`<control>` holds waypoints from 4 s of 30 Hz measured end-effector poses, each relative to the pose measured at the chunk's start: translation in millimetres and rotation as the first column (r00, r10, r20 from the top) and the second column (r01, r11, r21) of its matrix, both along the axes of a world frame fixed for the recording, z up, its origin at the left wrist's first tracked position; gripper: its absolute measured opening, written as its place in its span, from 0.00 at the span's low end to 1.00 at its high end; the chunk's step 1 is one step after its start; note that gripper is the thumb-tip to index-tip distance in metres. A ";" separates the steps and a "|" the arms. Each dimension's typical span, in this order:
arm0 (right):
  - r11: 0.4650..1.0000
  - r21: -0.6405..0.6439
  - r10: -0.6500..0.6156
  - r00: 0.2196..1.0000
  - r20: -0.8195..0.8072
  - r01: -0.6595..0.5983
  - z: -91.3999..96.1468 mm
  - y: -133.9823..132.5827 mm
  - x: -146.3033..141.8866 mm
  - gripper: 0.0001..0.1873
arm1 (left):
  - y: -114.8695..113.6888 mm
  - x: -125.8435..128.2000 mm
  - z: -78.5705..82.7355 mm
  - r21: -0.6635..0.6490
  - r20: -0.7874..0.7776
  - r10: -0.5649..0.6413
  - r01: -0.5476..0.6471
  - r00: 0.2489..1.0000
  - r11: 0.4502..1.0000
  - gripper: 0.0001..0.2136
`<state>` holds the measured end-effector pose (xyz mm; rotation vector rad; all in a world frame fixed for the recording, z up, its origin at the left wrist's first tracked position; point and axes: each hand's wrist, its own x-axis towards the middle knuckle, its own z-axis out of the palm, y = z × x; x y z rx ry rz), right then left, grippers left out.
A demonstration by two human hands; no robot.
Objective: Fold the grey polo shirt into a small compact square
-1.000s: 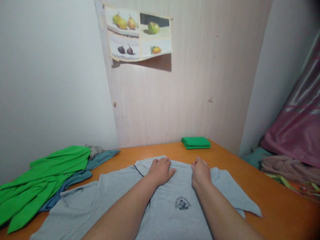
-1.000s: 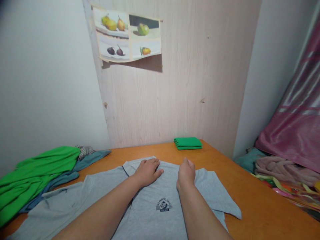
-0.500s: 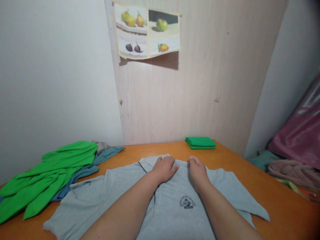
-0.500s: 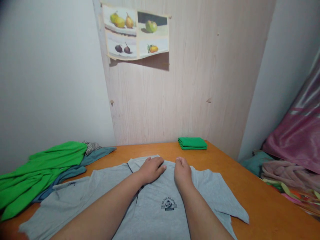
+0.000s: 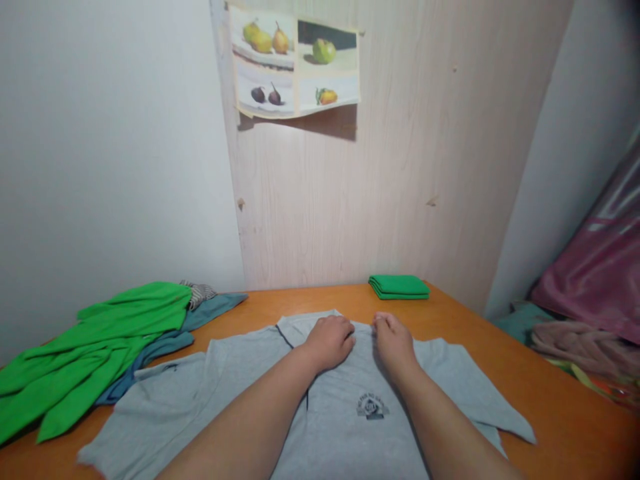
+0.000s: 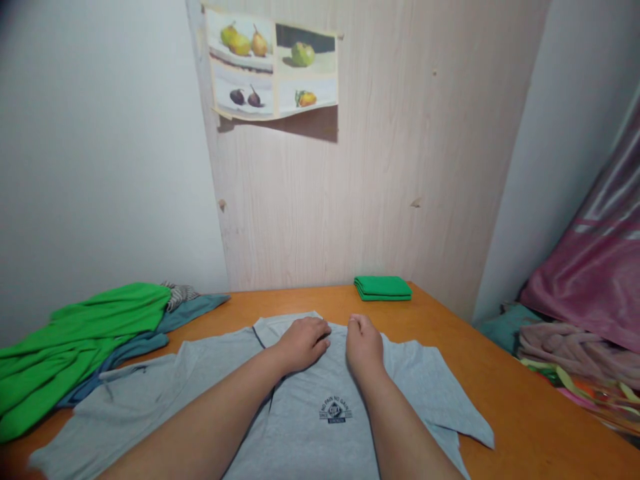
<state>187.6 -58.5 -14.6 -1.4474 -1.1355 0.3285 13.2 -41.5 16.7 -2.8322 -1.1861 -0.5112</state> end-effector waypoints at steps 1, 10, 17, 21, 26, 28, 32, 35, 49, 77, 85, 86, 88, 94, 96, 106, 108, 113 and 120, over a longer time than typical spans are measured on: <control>0.999 -0.043 0.020 0.996 0.089 -0.017 1.7 -2.5 -1.3 0.16 | -0.4 -0.3 -1.5 0.009 -0.022 -0.003 0.003 1.000 1.000 0.11; 0.902 -0.431 0.283 0.733 0.618 0.016 5.3 -17.2 -13.7 0.20 | 0.1 -3.7 -9.9 0.007 -0.071 0.011 -0.011 0.997 1.000 0.15; 0.824 -0.553 0.367 0.627 0.687 0.124 2.4 -22.5 -18.2 0.32 | -1.6 -3.9 -11.3 -0.021 -0.076 0.016 -0.017 0.997 1.000 0.17; 0.797 -0.580 0.363 0.636 0.681 0.166 3.1 -22.7 -18.8 0.34 | -0.8 -4.7 -13.1 -0.013 -0.070 0.012 -0.013 0.997 1.000 0.17; 0.794 -0.577 0.342 0.646 0.682 0.189 5.7 -24.4 -20.7 0.34 | -0.1 -4.7 -14.6 -0.020 -0.059 0.025 -0.026 0.998 0.999 0.17; 0.814 -0.552 0.324 0.644 0.693 0.183 7.2 -26.0 -23.9 0.34 | 0.9 -4.8 -14.4 -0.025 -0.044 0.027 -0.029 0.999 0.999 0.16; 0.830 -0.547 0.379 0.615 0.691 0.103 5.1 -27.2 -31.5 0.34 | 3.4 -5.6 -13.5 -0.030 -0.002 0.024 -0.024 1.000 0.999 0.17; 0.811 -0.577 0.410 0.611 0.677 0.095 0.8 -25.7 -34.4 0.34 | 3.6 -5.4 -13.1 -0.030 0.021 0.029 -0.029 0.999 0.999 0.20; 0.793 -0.595 0.423 0.588 0.690 0.128 0.7 -24.1 -34.4 0.35 | -20.5 -61.1 9.6 -0.037 0.245 0.341 -0.343 0.907 0.939 0.19; 0.839 -0.526 0.387 0.525 0.758 0.141 -13.5 -12.2 -21.7 0.34 | -133.3 -137.3 -6.1 -0.263 -0.073 0.403 -0.408 0.912 0.874 0.34; 0.871 -0.490 0.436 0.456 0.776 0.002 -2.2 -28.5 -45.8 0.34 | -130.0 -138.0 -7.1 -0.260 -0.083 0.403 -0.410 0.911 0.874 0.35; 0.859 -0.513 0.462 0.449 0.765 -0.009 -2.9 -30.0 -48.2 0.34 | -129.7 -138.4 -7.0 -0.260 -0.084 0.405 -0.412 0.911 0.873 0.35; 0.830 -0.558 0.503 0.444 0.742 -0.008 -4.4 -31.6 -50.7 0.35 | -129.2 -140.0 -6.3 -0.263 -0.092 0.414 -0.423 0.906 0.867 0.35; 0.807 -0.591 0.528 0.447 0.722 0.001 -2.2 -32.1 -50.0 0.36 | -125.9 -153.2 -3.8 -0.212 -0.069 0.471 -0.474 0.879 0.854 0.33; 0.812 -0.583 0.520 0.455 0.723 -0.002 0.4 -34.1 -50.8 0.35 | -123.6 -159.0 -3.8 -0.190 -0.037 0.483 -0.481 0.875 0.856 0.32; 0.808 -0.588 0.542 0.440 0.716 -0.038 2.8 -40.9 -53.8 0.35 | -117.5 -169.7 -4.9 -0.175 -0.087 0.539 -0.546 0.838 0.820 0.30; 0.807 -0.589 0.542 0.439 0.716 -0.036 2.8 -40.4 -53.4 0.35 | -118.6 -169.6 -2.7 -0.175 -0.100 0.568 -0.576 0.817 0.798 0.30; 0.810 -0.585 0.540 0.444 0.715 -0.042 2.6 -40.2 -53.6 0.35 | -126.7 -163.7 7.2 -0.116 -0.064 0.538 -0.541 0.841 0.833 0.24; 0.811 -0.583 0.537 0.452 0.712 -0.045 1.3 -39.4 -54.1 0.35 | -146.4 -136.2 3.3 -0.236 0.087 0.088 -0.065 0.992 0.970 0.21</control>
